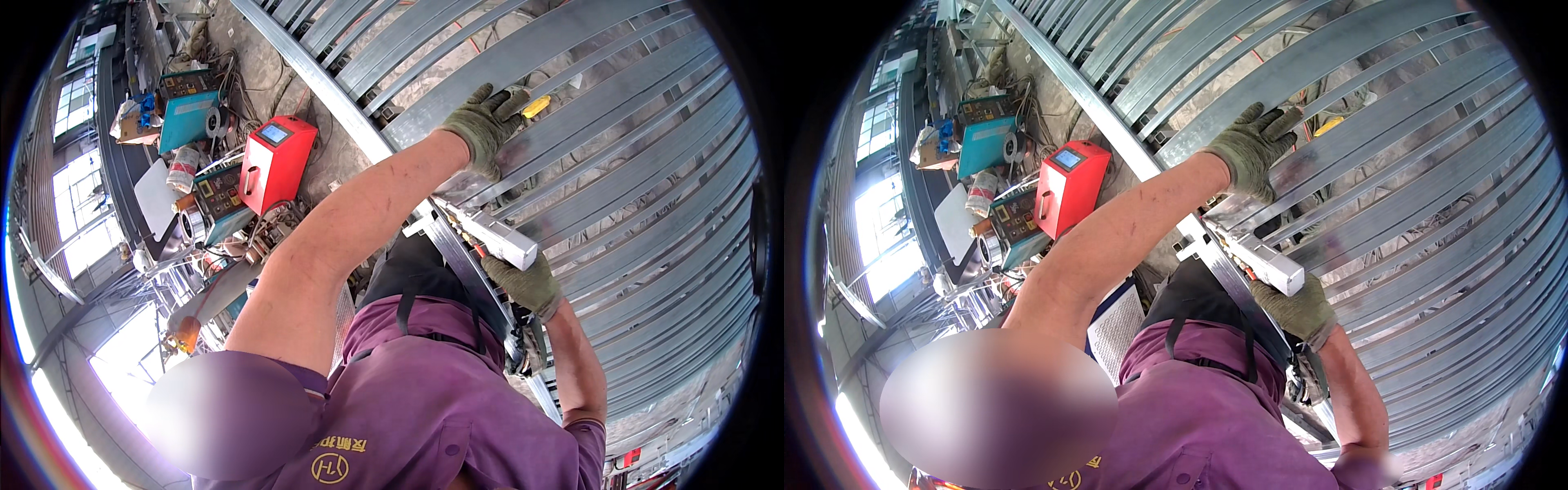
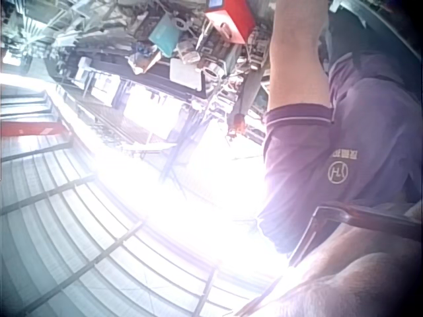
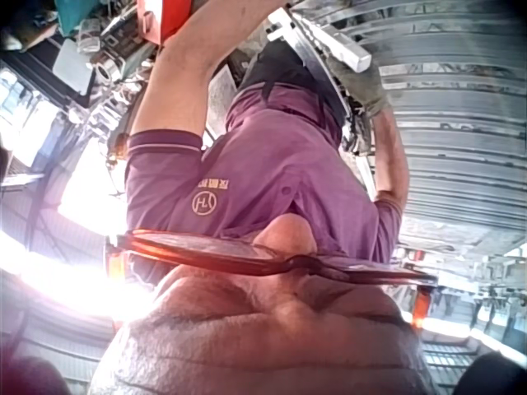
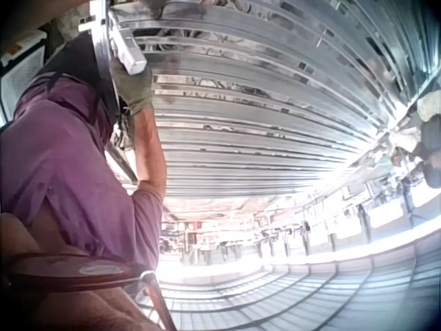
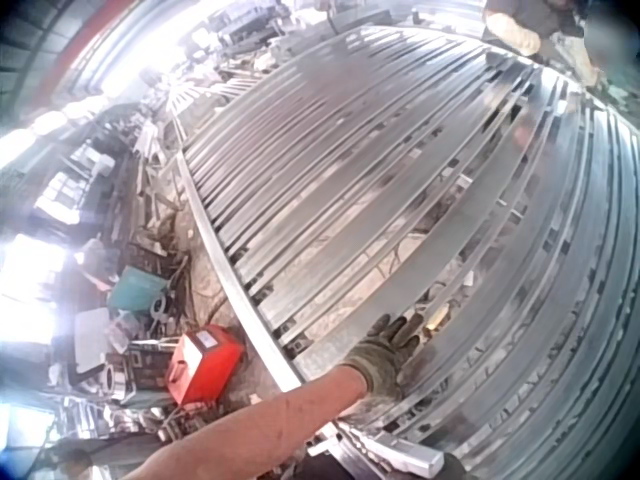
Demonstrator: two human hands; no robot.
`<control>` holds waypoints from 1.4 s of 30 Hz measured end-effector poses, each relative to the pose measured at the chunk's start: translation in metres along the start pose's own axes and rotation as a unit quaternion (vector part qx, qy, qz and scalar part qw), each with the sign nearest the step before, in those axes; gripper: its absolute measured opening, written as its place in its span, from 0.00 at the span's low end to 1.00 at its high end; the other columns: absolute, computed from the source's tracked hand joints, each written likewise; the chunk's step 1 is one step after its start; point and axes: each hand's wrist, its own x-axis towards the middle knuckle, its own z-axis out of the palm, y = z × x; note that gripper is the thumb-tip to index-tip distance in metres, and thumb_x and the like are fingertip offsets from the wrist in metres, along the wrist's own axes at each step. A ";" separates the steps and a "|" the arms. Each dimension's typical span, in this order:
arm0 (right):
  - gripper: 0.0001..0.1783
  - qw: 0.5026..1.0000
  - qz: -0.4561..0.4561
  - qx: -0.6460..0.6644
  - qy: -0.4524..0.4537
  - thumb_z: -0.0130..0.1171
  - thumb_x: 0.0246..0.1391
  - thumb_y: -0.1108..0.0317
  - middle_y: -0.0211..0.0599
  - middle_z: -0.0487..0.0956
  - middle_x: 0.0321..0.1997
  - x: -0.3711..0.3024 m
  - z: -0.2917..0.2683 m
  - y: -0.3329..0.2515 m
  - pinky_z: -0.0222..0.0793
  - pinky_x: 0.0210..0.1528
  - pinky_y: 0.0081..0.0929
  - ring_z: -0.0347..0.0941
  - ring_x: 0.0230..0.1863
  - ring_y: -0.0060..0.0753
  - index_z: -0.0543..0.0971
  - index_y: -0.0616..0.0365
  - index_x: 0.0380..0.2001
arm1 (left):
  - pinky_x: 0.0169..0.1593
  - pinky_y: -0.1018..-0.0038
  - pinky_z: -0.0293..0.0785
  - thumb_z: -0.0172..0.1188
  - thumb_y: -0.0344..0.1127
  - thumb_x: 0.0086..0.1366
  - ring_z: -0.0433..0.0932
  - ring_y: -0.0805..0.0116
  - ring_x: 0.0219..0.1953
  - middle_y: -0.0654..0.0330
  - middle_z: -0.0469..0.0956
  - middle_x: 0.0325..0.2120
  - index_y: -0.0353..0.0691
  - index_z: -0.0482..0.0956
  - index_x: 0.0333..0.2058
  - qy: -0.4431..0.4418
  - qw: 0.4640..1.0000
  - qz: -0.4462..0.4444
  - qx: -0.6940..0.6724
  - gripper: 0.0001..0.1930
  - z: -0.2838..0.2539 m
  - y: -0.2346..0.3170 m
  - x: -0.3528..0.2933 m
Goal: The person uses a handheld welding tool to join metal bars on a large metal frame structure. They move along the frame, applying welds at various intersection points to secure the components together.
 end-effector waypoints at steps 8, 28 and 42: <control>0.26 0.999 -0.025 -0.037 0.007 0.74 0.63 0.63 0.42 0.90 0.52 0.001 0.001 0.011 0.82 0.54 0.30 0.87 0.53 0.31 0.83 0.59 0.61 | 0.85 0.52 0.34 0.73 0.68 0.55 0.40 0.55 0.85 0.49 0.41 0.84 0.43 0.64 0.78 0.001 1.000 0.003 -0.002 0.57 -0.002 0.000 0.000; 0.26 0.998 -0.005 -0.066 0.006 0.74 0.62 0.62 0.44 0.90 0.52 -0.006 0.001 0.003 0.82 0.54 0.33 0.87 0.53 0.34 0.83 0.61 0.60 | 0.85 0.51 0.34 0.74 0.68 0.54 0.41 0.54 0.85 0.49 0.40 0.84 0.44 0.64 0.78 -0.004 1.000 0.000 -0.006 0.58 -0.003 0.000 0.001; 0.27 0.997 -0.015 -0.080 0.014 0.74 0.61 0.58 0.45 0.90 0.50 -0.013 0.000 0.005 0.82 0.52 0.34 0.88 0.51 0.36 0.84 0.60 0.59 | 0.85 0.51 0.36 0.75 0.68 0.52 0.41 0.54 0.85 0.49 0.41 0.84 0.43 0.65 0.77 -0.002 1.000 -0.005 0.000 0.59 0.002 0.001 0.004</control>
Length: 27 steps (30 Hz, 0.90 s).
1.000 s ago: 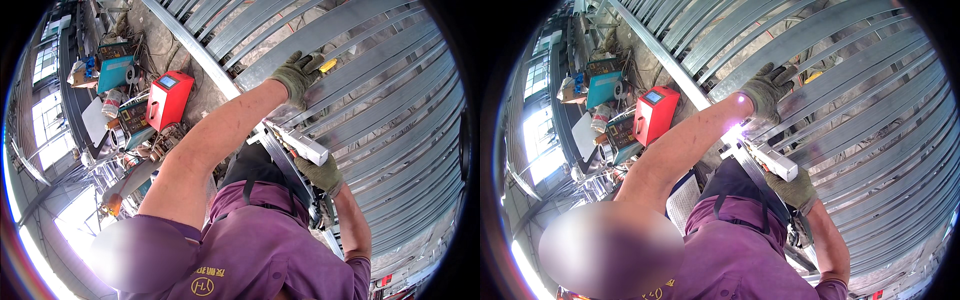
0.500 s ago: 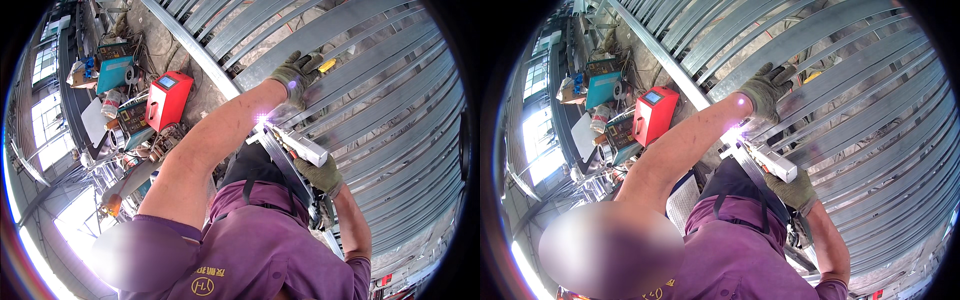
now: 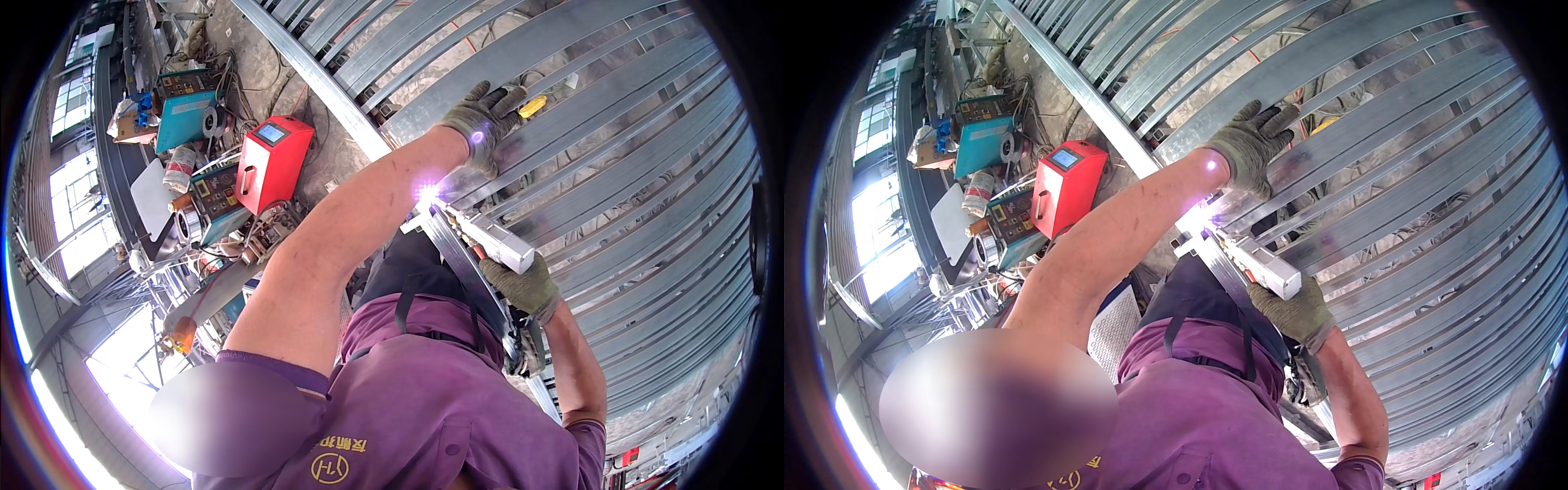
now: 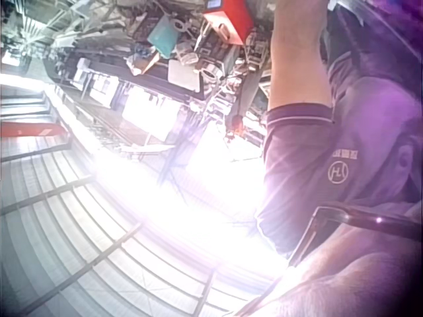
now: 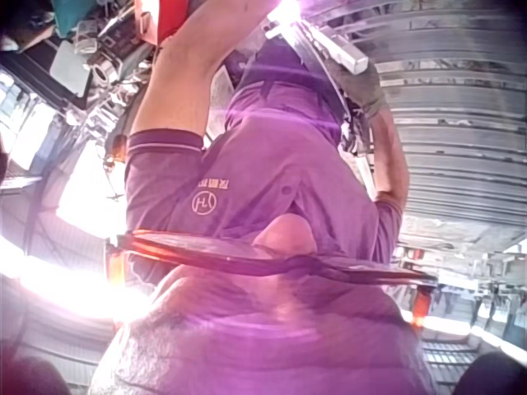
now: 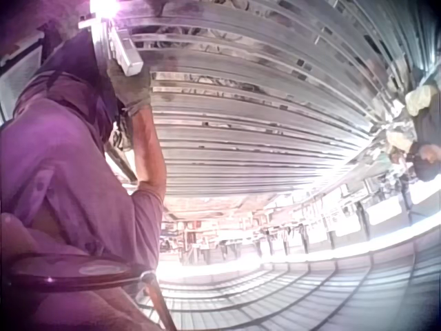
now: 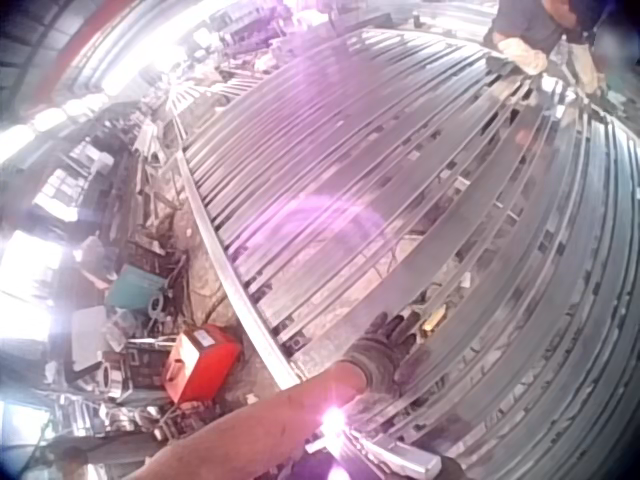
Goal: The person uses a handheld welding tool to join metal bars on a large metal frame structure. They move along the frame, applying welds at various intersection points to secure the components together.
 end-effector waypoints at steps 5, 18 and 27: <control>0.26 0.999 0.030 0.022 -0.005 0.74 0.61 0.58 0.42 0.90 0.49 -0.004 -0.001 -0.005 0.82 0.51 0.33 0.88 0.50 0.34 0.84 0.60 0.58 | 0.85 0.51 0.34 0.74 0.70 0.53 0.41 0.54 0.85 0.49 0.41 0.84 0.44 0.64 0.78 -0.008 1.000 -0.006 0.004 0.59 -0.002 0.002 -0.001; 0.25 0.999 0.006 -0.035 0.001 0.74 0.61 0.57 0.45 0.91 0.45 -0.006 0.001 0.002 0.83 0.50 0.35 0.89 0.48 0.37 0.86 0.60 0.56 | 0.85 0.52 0.33 0.73 0.71 0.54 0.40 0.55 0.85 0.49 0.40 0.84 0.44 0.62 0.78 -0.026 1.000 -0.006 0.016 0.60 -0.009 0.003 -0.001; 0.25 0.999 0.026 -0.021 -0.009 0.73 0.61 0.57 0.45 0.91 0.48 -0.009 -0.001 -0.002 0.83 0.52 0.35 0.89 0.49 0.37 0.86 0.60 0.57 | 0.85 0.52 0.35 0.73 0.70 0.55 0.41 0.54 0.85 0.50 0.41 0.84 0.44 0.62 0.79 -0.029 0.999 -0.008 0.014 0.59 -0.011 0.004 -0.003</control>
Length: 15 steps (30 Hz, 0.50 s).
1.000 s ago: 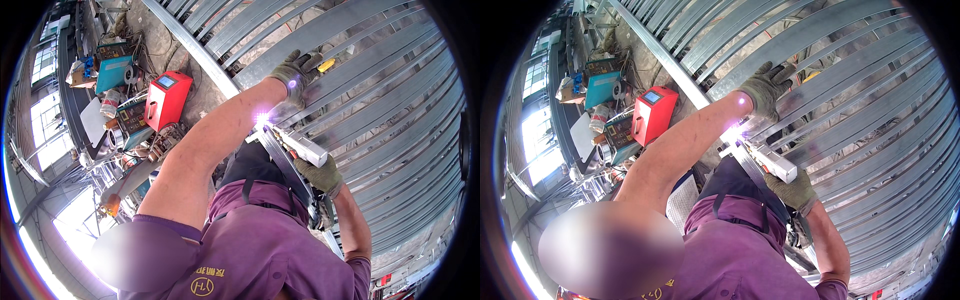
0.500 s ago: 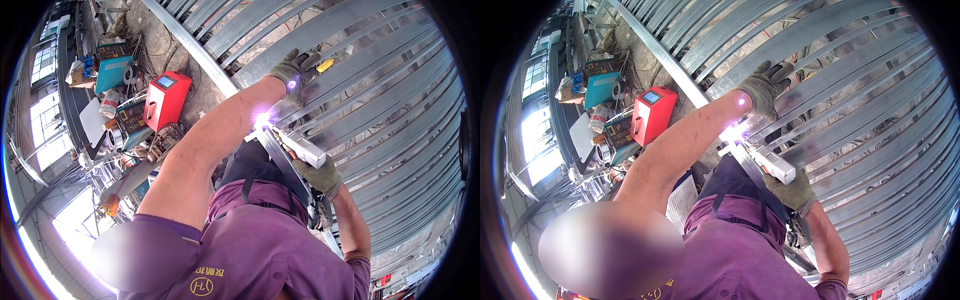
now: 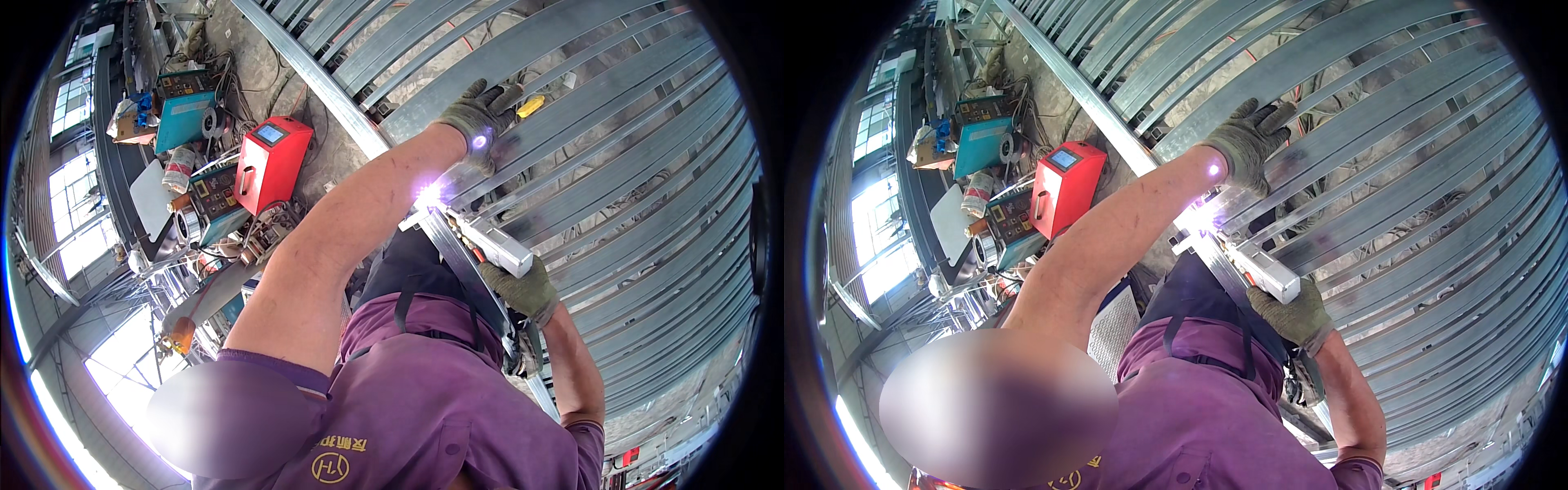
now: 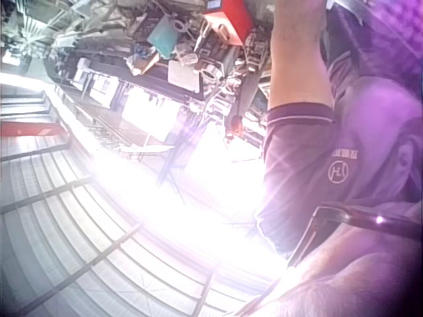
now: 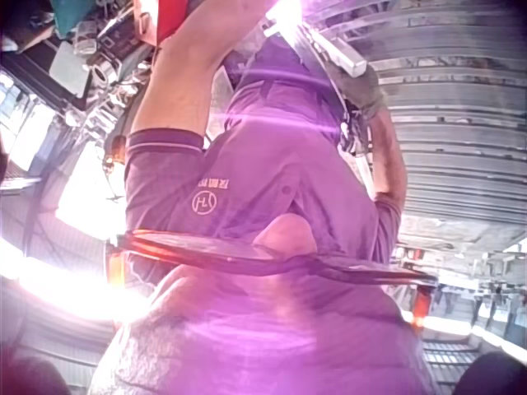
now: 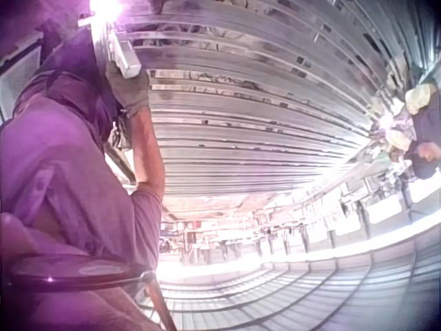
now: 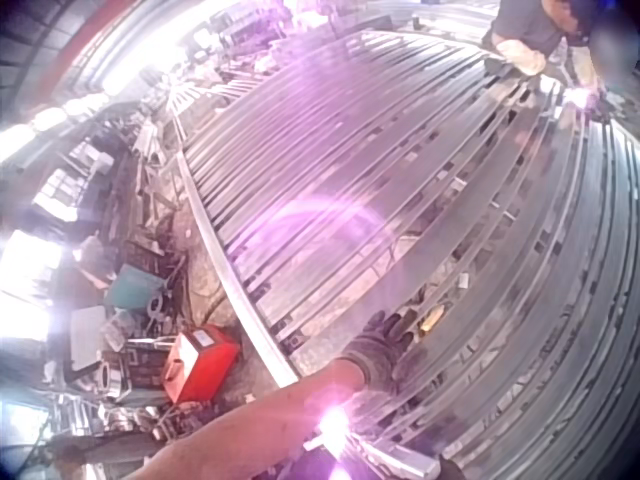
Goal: The person uses a handheld welding tool to join metal bars on a large metal frame structure. They move along the frame, applying welds at various intersection points to secure the components together.
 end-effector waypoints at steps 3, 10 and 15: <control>0.25 1.000 0.021 0.007 -0.008 0.73 0.62 0.58 0.45 0.90 0.48 -0.001 0.000 -0.001 0.83 0.52 0.35 0.89 0.50 0.37 0.85 0.59 0.58 | 0.85 0.52 0.36 0.73 0.71 0.55 0.41 0.53 0.85 0.51 0.41 0.84 0.44 0.62 0.79 -0.001 1.000 -0.001 0.001 0.60 -0.001 0.000 0.000; 0.26 0.997 0.066 0.027 -0.017 0.74 0.62 0.57 0.41 0.90 0.49 -0.006 -0.003 -0.008 0.83 0.52 0.32 0.88 0.51 0.33 0.85 0.58 0.59 | 0.85 0.53 0.36 0.75 0.71 0.54 0.41 0.54 0.85 0.52 0.42 0.84 0.44 0.63 0.78 0.004 1.000 -0.006 0.005 0.60 0.003 0.000 0.004; 0.26 0.997 0.065 0.030 -0.017 0.74 0.62 0.56 0.40 0.90 0.48 -0.007 -0.001 0.001 0.83 0.51 0.30 0.88 0.50 0.31 0.85 0.58 0.58 | 0.85 0.52 0.36 0.75 0.70 0.54 0.41 0.54 0.85 0.52 0.42 0.84 0.45 0.63 0.78 0.006 1.000 -0.003 0.001 0.59 0.006 -0.002 0.005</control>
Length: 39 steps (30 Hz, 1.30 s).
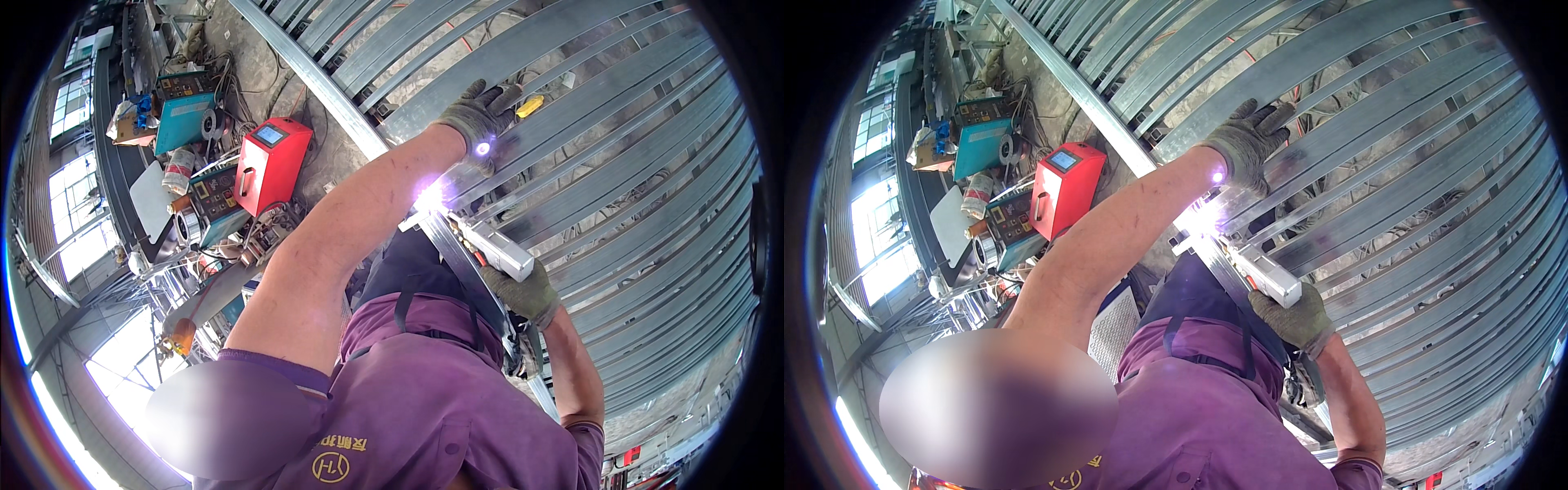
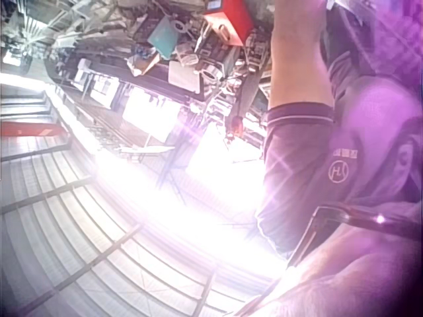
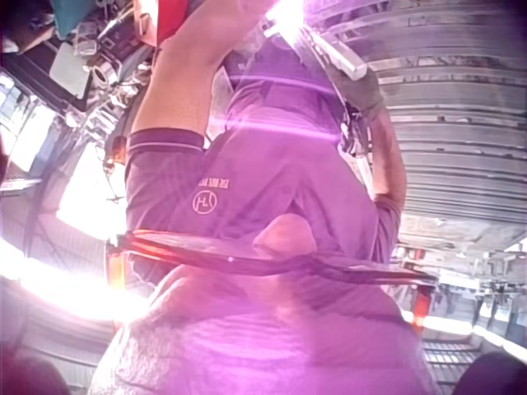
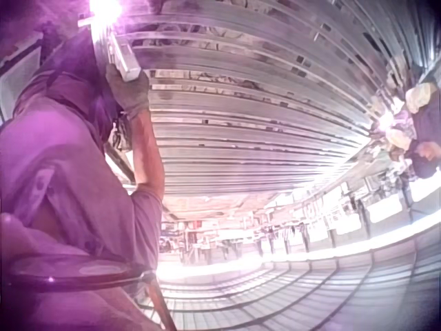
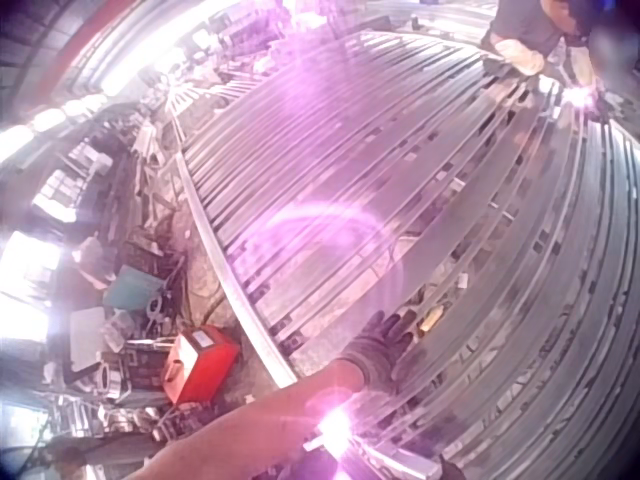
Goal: The person uses a handheld welding tool to join metal bars on a large metal frame structure. They move along the frame, applying welds at various intersection points to secure the components together.
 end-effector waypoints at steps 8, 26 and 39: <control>0.24 0.999 -0.030 0.020 0.002 0.74 0.62 0.58 0.39 0.91 0.47 0.000 0.002 0.008 0.84 0.50 0.29 0.88 0.48 0.29 0.85 0.59 0.57 | 0.85 0.51 0.36 0.73 0.71 0.55 0.41 0.53 0.85 0.50 0.43 0.84 0.43 0.63 0.78 0.014 1.000 0.011 0.007 0.59 0.005 -0.002 0.000; 0.25 0.999 -0.025 0.028 0.004 0.74 0.62 0.60 0.37 0.90 0.48 -0.010 0.000 0.001 0.83 0.51 0.29 0.87 0.50 0.27 0.84 0.59 0.59 | 0.85 0.47 0.38 0.72 0.58 0.62 0.42 0.53 0.85 0.53 0.42 0.84 0.56 0.63 0.78 0.023 0.999 -0.001 0.030 0.48 0.014 -0.002 0.007; 0.25 0.999 -0.014 0.047 0.007 0.74 0.62 0.61 0.36 0.90 0.47 -0.012 0.001 0.013 0.83 0.50 0.28 0.86 0.48 0.25 0.84 0.60 0.59 | 0.85 0.51 0.33 0.73 0.73 0.54 0.37 0.55 0.86 0.53 0.38 0.84 0.45 0.59 0.80 0.006 1.000 -0.004 0.012 0.62 0.013 -0.002 0.007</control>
